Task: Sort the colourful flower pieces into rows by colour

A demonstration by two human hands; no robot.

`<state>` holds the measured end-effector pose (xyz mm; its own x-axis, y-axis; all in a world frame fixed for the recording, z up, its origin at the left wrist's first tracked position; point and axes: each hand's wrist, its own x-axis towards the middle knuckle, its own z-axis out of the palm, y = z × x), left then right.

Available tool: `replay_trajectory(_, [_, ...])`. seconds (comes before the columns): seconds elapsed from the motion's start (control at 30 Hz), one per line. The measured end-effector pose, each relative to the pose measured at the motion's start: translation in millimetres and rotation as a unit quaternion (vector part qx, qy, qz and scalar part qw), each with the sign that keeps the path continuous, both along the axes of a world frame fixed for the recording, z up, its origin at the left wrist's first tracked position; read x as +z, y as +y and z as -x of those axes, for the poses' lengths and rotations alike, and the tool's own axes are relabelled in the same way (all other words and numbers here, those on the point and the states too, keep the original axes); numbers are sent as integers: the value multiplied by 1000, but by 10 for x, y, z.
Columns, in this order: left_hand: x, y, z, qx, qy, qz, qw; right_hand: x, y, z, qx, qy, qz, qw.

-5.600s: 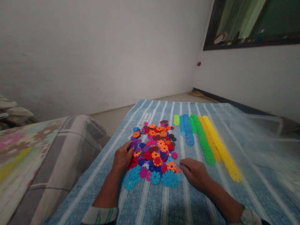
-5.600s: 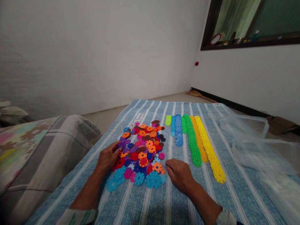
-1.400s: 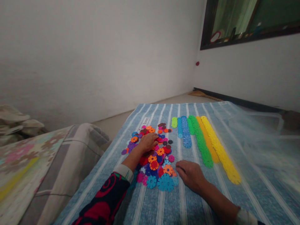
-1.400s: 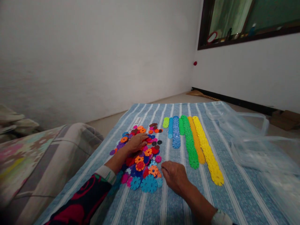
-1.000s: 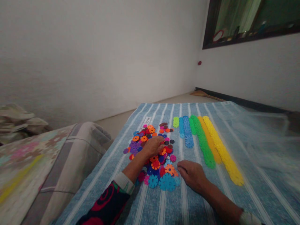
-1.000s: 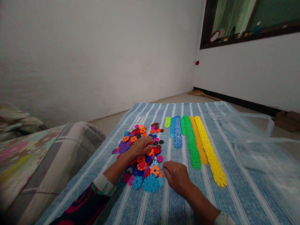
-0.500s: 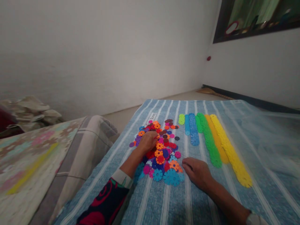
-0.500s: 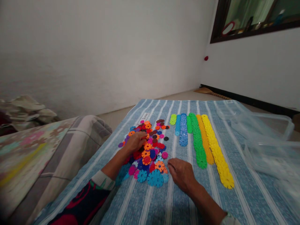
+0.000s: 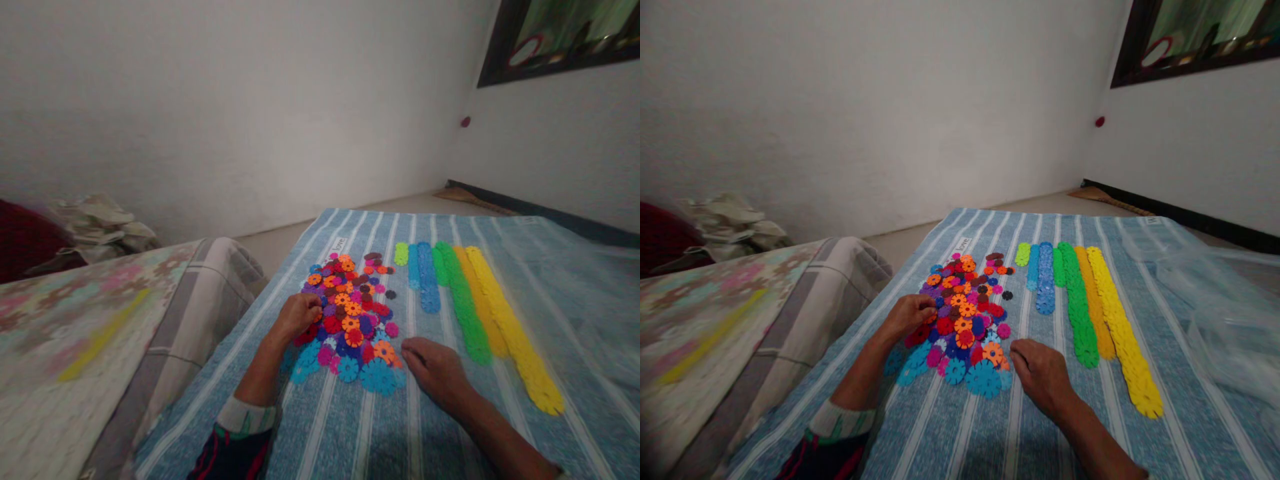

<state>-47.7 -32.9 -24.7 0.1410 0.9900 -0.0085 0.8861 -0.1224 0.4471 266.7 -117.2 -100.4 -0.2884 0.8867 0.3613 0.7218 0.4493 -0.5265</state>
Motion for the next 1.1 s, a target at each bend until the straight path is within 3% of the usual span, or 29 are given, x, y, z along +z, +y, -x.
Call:
replay_trajectory(0.23, [-13, -97, -62, 30, -2, -13, 999, -17, -8, -1, -1, -5, -10, 1000])
replay_trajectory(0.43, [-21, -233, -387, -38, 48, -37, 997, -53, -13, -11, -2, -7, -11, 1000])
replay_trajectory(0.63, [-146, -384, -693, -113, 81, -63, 988, -54, -14, -19, 4, -5, -6, 1000])
replay_trajectory(1.1, [-170, -713, -1068, -124, 138, -74, 980, -55, -27, -27, 6, -16, 2, 1000])
